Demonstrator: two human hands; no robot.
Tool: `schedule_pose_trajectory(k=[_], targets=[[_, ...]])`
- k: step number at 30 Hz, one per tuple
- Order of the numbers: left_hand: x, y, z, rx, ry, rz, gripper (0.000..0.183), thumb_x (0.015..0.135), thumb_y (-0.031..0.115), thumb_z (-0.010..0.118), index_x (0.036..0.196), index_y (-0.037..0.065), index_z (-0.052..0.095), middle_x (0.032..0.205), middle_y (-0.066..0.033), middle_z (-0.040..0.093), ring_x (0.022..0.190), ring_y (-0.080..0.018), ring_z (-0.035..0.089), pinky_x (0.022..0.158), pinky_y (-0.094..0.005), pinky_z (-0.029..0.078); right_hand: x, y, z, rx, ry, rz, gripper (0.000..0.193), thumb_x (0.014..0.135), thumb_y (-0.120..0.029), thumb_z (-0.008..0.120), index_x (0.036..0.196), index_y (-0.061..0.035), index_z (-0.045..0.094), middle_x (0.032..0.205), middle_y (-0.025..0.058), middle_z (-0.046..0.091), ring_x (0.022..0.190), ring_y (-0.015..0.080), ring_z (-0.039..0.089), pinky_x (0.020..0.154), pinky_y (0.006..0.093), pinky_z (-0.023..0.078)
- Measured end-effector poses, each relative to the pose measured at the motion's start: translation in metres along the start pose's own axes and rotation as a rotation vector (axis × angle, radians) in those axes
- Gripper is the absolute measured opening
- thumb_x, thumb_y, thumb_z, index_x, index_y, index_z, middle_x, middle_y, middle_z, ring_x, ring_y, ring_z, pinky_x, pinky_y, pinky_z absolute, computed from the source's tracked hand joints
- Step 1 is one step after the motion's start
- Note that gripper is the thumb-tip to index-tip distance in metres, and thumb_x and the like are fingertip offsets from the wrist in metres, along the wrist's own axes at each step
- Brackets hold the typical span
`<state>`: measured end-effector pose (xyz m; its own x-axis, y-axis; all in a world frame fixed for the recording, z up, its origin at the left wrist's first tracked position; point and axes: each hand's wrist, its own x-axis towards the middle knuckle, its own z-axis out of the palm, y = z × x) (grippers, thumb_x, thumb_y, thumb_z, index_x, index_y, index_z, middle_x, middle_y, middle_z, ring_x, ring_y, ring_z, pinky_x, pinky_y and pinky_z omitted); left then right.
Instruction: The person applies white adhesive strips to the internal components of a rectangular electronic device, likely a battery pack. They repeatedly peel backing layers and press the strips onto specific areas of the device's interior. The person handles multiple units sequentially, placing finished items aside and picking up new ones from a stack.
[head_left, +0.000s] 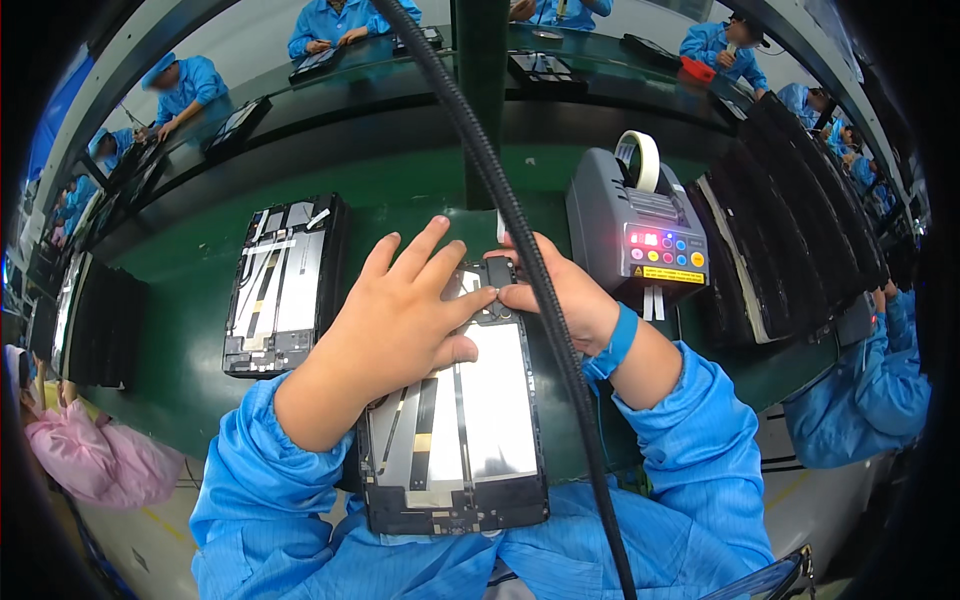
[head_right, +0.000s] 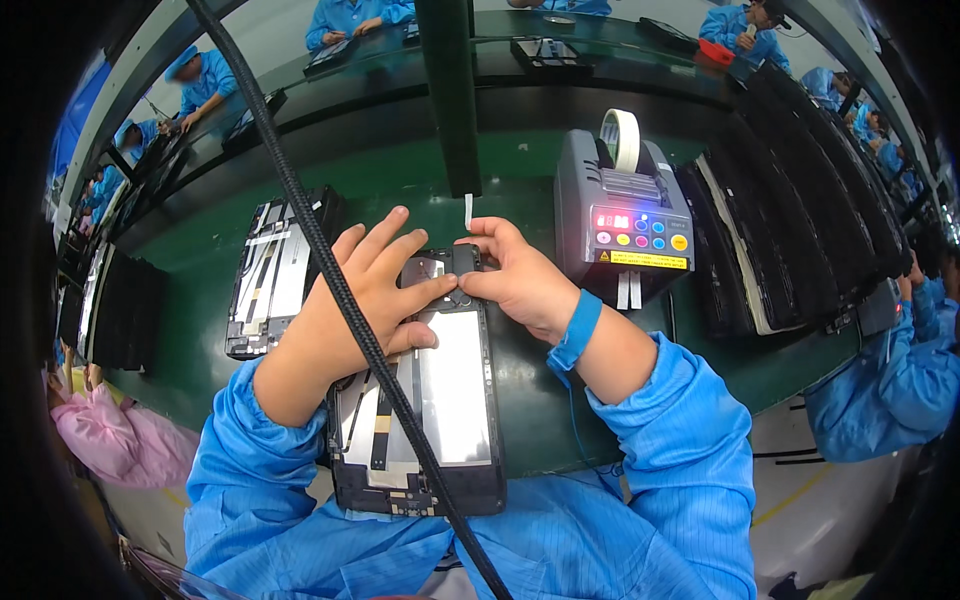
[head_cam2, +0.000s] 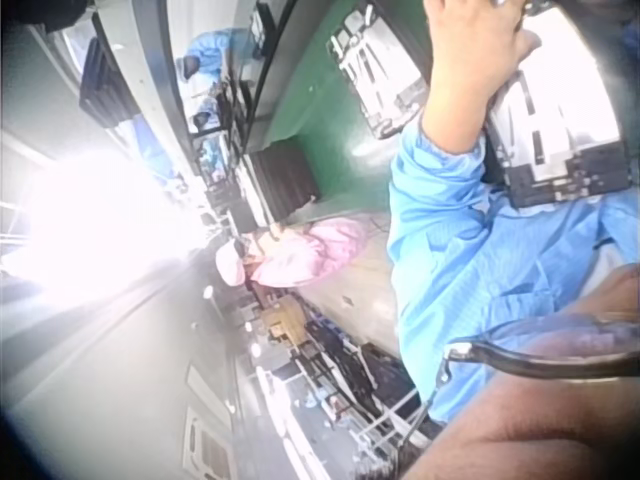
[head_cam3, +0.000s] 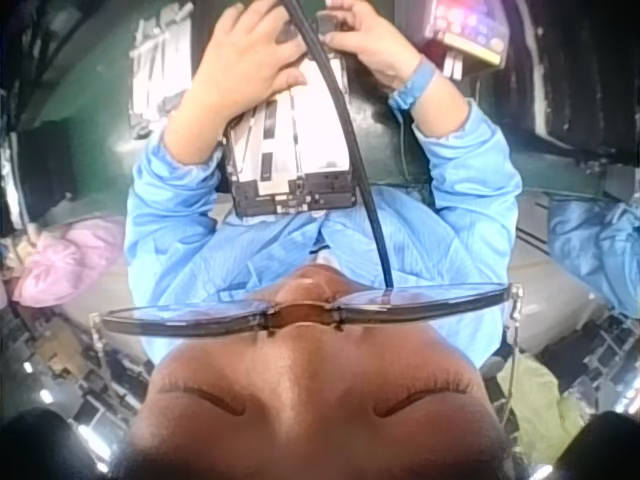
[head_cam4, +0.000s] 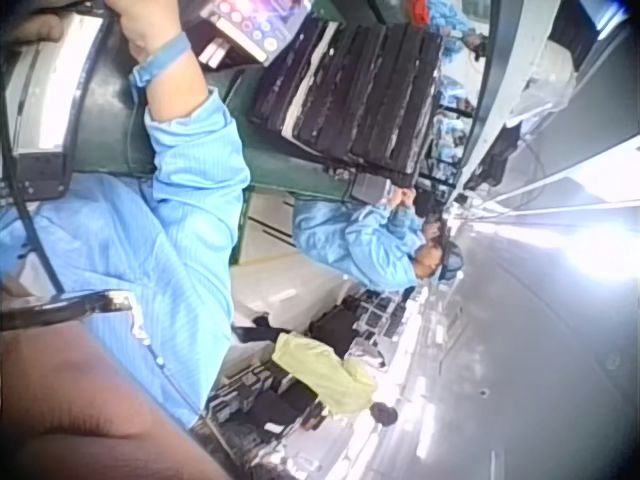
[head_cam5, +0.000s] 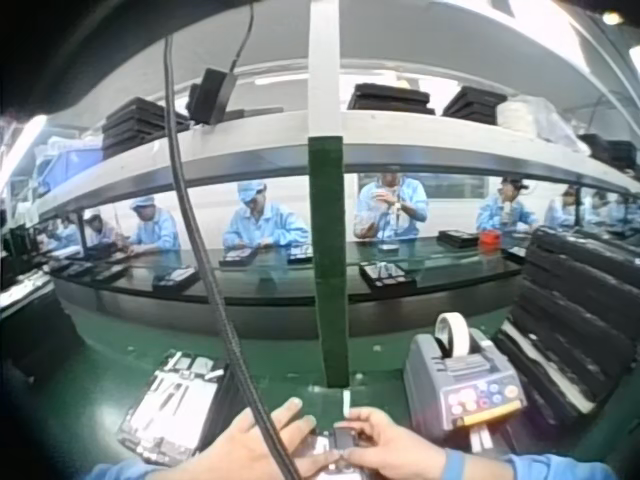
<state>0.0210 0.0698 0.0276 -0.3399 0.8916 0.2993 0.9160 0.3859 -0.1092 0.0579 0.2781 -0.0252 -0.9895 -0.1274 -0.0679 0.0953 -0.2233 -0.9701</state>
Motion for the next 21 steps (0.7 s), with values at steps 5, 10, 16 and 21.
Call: schedule_pose_trajectory(k=[5,10,16,21], targets=[[-0.005,0.002,0.005,-0.097,-0.022,-0.013,0.062,0.064,0.046,0.073,0.119,0.019,0.064,0.130,-0.0178,0.050,0.132,-0.0401,0.037,0.102,-0.0541,0.033,0.005,0.011,0.001,0.001,0.045,-0.034,0.067,0.080,-0.002,0.063,0.136,0.0022,0.026,0.127,0.0151,0.049,0.116,0.0224,0.049,0.097,0.0317,0.043],[-0.010,0.004,0.009,-0.135,-0.002,-0.030,0.064,0.064,0.046,0.074,0.120,0.017,0.064,0.131,-0.0184,0.050,0.133,-0.0402,0.036,0.101,-0.0549,0.035,0.002,0.006,0.003,-0.054,0.060,-0.045,0.068,0.080,-0.004,0.064,0.136,0.0006,0.027,0.129,0.0168,0.048,0.119,0.0242,0.048,0.099,0.0322,0.042],[-0.014,0.006,0.010,-0.100,0.056,-0.122,0.054,0.071,0.046,0.072,0.117,0.019,0.066,0.132,-0.0180,0.049,0.136,-0.0392,0.030,0.106,-0.0576,0.029,-0.008,-0.014,-0.005,-0.520,0.154,-0.160,0.027,0.086,-0.011,0.065,0.110,-0.0038,0.056,0.105,0.0066,0.059,0.087,0.0119,0.056,0.079,0.0260,0.047],[-0.019,0.002,0.017,-0.160,0.062,-0.138,0.052,0.074,0.045,0.070,0.120,0.020,0.065,0.135,-0.0198,0.046,0.137,-0.0393,0.028,0.107,-0.0576,0.028,-0.007,-0.048,0.003,-0.947,-0.130,-0.127,0.006,0.089,-0.008,0.059,0.086,-0.0026,0.058,0.072,0.0014,0.053,0.069,0.0100,0.048,0.063,0.0248,0.042]])
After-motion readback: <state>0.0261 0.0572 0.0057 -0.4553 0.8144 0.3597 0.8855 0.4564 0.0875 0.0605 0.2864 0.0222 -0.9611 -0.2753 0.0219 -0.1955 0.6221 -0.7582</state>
